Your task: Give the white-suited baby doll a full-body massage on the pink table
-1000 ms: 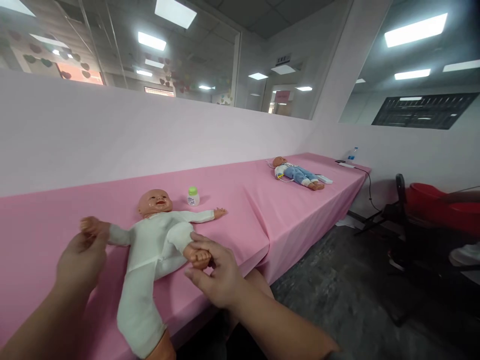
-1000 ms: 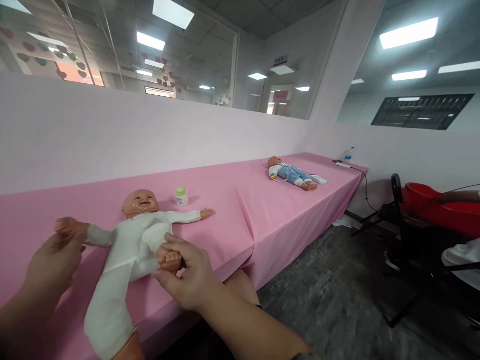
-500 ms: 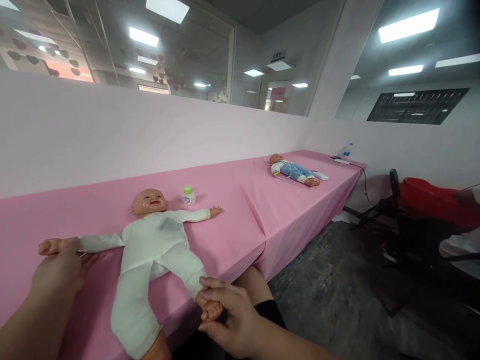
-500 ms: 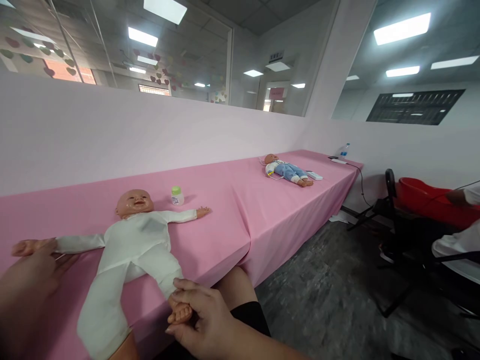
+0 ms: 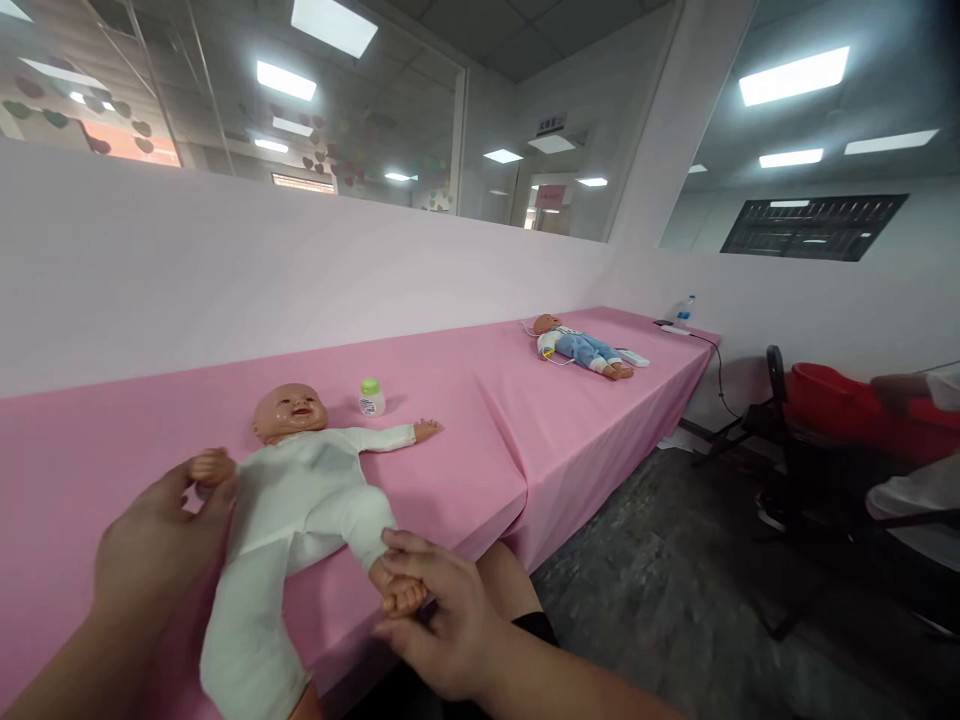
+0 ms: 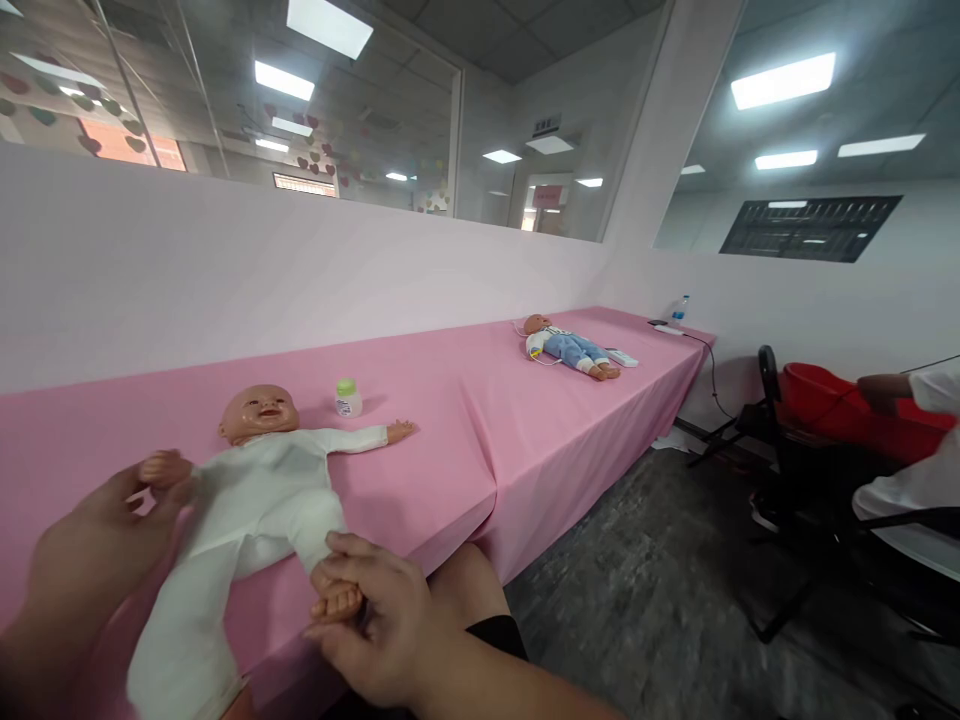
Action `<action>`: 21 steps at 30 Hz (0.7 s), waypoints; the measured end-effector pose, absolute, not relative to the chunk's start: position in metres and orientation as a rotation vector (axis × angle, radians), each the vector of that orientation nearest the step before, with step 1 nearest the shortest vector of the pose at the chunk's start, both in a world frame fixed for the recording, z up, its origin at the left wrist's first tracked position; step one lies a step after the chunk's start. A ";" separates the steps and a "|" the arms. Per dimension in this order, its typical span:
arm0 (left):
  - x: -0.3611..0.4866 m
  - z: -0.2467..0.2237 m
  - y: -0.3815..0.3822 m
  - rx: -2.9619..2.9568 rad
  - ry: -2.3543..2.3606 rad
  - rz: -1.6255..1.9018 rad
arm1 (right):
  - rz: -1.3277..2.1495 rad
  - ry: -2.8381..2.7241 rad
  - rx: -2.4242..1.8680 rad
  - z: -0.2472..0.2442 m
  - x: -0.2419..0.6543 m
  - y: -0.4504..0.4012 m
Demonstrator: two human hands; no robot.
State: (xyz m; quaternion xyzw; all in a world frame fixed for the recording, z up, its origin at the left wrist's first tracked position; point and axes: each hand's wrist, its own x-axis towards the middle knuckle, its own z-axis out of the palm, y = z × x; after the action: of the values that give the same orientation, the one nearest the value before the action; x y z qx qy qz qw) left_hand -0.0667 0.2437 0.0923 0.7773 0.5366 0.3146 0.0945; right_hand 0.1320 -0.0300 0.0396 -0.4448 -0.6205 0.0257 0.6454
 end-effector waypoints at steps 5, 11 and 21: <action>-0.047 0.089 0.232 2.649 1.496 0.804 | 0.165 -1.359 -1.076 0.057 0.138 0.006; -0.052 0.062 0.254 2.982 1.188 0.718 | 0.154 -1.342 -1.102 0.056 0.144 0.042; -0.056 0.087 0.229 2.503 1.334 0.774 | 0.196 -1.264 -1.172 0.043 0.146 0.053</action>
State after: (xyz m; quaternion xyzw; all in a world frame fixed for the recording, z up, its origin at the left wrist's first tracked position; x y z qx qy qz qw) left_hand -0.0561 0.2290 0.0871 0.8470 0.4516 0.2618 0.1005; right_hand 0.1456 0.0529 0.0426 -0.5151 -0.5559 0.0860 0.6468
